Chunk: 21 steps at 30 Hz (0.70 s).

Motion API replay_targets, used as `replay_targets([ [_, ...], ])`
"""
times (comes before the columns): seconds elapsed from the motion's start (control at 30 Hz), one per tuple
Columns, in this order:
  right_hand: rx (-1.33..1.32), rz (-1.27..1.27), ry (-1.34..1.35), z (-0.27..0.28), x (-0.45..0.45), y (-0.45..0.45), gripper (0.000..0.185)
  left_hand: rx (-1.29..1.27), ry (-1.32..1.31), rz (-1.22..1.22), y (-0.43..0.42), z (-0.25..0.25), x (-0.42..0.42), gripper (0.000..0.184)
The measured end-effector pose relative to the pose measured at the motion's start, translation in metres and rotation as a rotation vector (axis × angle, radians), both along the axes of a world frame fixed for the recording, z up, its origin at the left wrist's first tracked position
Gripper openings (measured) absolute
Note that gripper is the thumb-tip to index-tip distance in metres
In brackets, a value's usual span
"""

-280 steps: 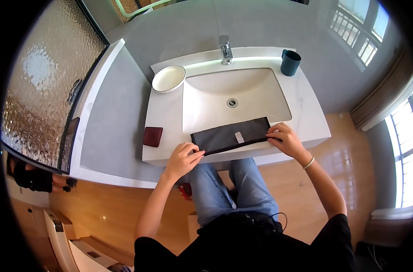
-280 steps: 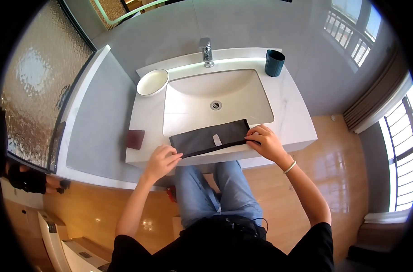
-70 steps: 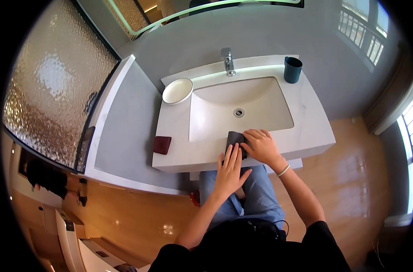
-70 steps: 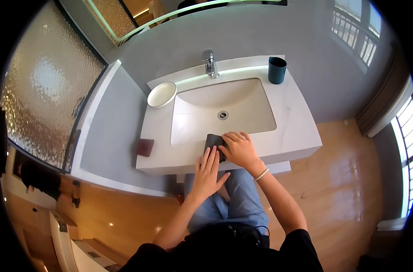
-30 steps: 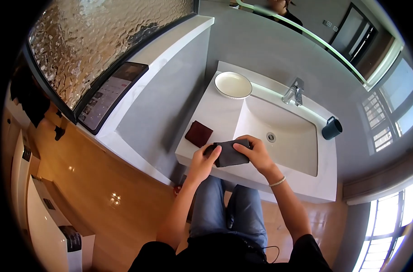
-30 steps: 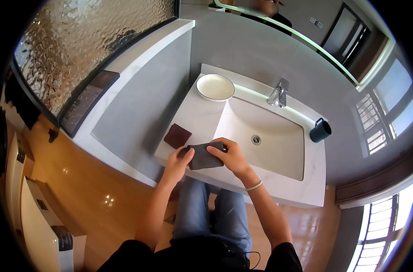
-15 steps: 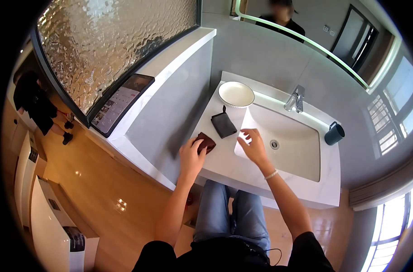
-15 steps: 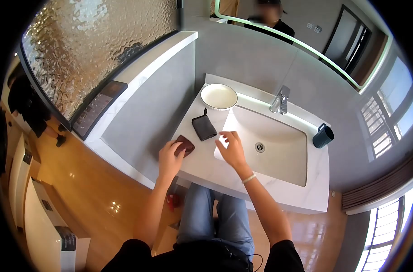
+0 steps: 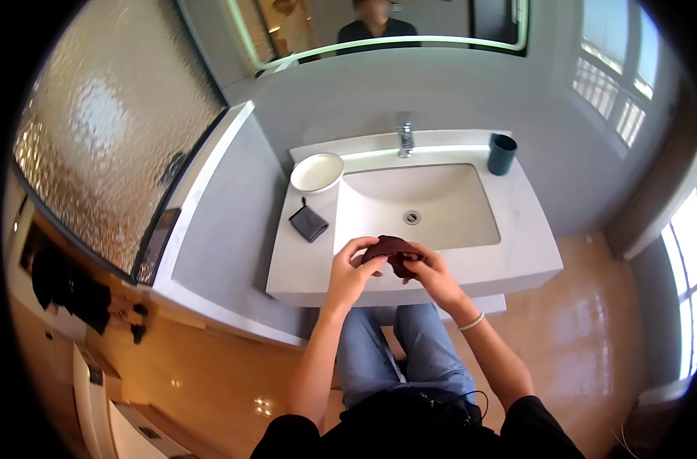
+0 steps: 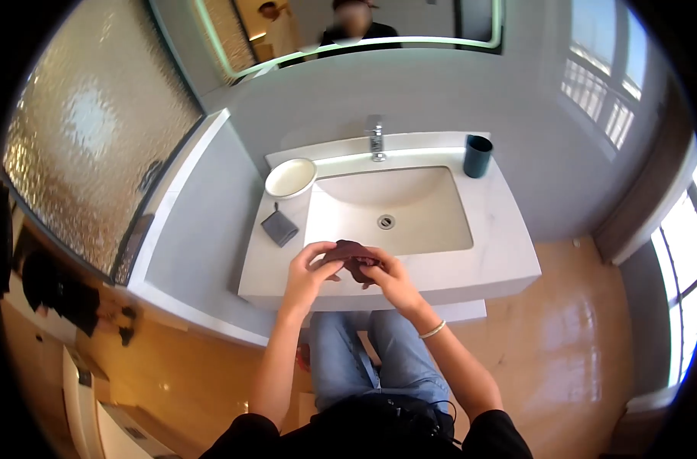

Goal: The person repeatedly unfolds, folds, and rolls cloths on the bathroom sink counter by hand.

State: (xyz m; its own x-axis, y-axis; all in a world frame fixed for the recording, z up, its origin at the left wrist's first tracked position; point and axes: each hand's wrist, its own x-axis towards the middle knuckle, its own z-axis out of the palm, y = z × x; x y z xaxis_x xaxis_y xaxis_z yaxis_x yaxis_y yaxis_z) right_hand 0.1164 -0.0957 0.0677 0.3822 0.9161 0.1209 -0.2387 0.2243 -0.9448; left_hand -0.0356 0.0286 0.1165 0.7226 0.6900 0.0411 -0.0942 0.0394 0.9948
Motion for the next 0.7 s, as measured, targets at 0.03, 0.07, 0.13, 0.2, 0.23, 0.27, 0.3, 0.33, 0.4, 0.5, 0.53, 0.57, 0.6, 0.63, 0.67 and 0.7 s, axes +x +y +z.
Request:
replay_targets([
  [0.03,0.000,0.002,0.033,0.010,0.009,-0.016,0.034,-0.017,-0.001,0.004,-0.001,0.004,0.008,0.030],
  [0.07,-0.001,0.006,0.065,0.021,0.018,-0.032,0.033,-0.079,-0.026,-0.029,0.001,0.008,0.016,0.024],
  [0.13,0.003,-0.021,0.067,0.041,0.032,-0.060,0.032,-0.284,-0.099,-0.100,0.005,0.019,0.028,0.019],
  [0.2,0.014,-0.145,0.038,0.048,0.044,-0.072,0.033,-0.230,-0.116,-0.163,0.002,0.026,0.042,0.017],
  [0.23,0.032,-0.158,0.066,0.054,0.048,-0.079,0.032,-0.239,-0.144,-0.190,-0.006,0.030,0.049,0.020],
  [0.27,0.076,-0.180,0.091,0.061,0.051,-0.084,0.031,-0.246,-0.174,-0.215,-0.014,0.036,0.055,0.023],
  [0.3,0.097,-0.186,0.158,0.064,0.053,-0.088,0.030,-0.278,-0.193,-0.296,-0.017,0.036,0.058,0.024],
  [0.33,0.119,-0.190,0.222,0.068,0.056,-0.090,0.030,-0.310,-0.215,-0.377,-0.017,0.033,0.061,0.025],
  [0.4,0.147,-0.193,0.217,0.080,0.055,-0.095,0.035,-0.406,-0.255,-0.390,-0.024,0.029,0.069,0.030],
  [0.5,0.138,-0.173,-0.037,0.100,0.049,-0.098,0.038,-0.660,-0.311,-0.339,-0.039,0.022,0.073,0.039],
  [0.53,0.133,-0.162,-0.166,0.108,0.048,-0.096,0.039,-0.741,-0.390,-0.441,-0.039,0.017,0.076,0.038],
  [0.57,0.138,-0.143,-0.192,0.115,0.044,-0.094,0.042,-0.692,-0.364,-0.445,-0.038,0.010,0.080,0.037],
  [0.6,0.130,-0.138,-0.216,0.118,0.043,-0.093,0.042,-0.645,-0.339,-0.450,-0.037,0.003,0.082,0.037],
  [0.63,0.120,-0.132,-0.242,0.122,0.043,-0.091,0.041,-0.627,-0.398,-0.432,-0.037,-0.004,0.082,0.036],
  [0.67,0.109,-0.128,-0.269,0.126,0.044,-0.089,0.041,-0.560,-0.384,-0.396,-0.036,-0.011,0.077,0.035],
  [0.7,0.103,-0.140,-0.236,0.130,0.046,-0.089,0.039,-0.495,-0.371,-0.360,-0.039,-0.005,0.069,0.035],
])
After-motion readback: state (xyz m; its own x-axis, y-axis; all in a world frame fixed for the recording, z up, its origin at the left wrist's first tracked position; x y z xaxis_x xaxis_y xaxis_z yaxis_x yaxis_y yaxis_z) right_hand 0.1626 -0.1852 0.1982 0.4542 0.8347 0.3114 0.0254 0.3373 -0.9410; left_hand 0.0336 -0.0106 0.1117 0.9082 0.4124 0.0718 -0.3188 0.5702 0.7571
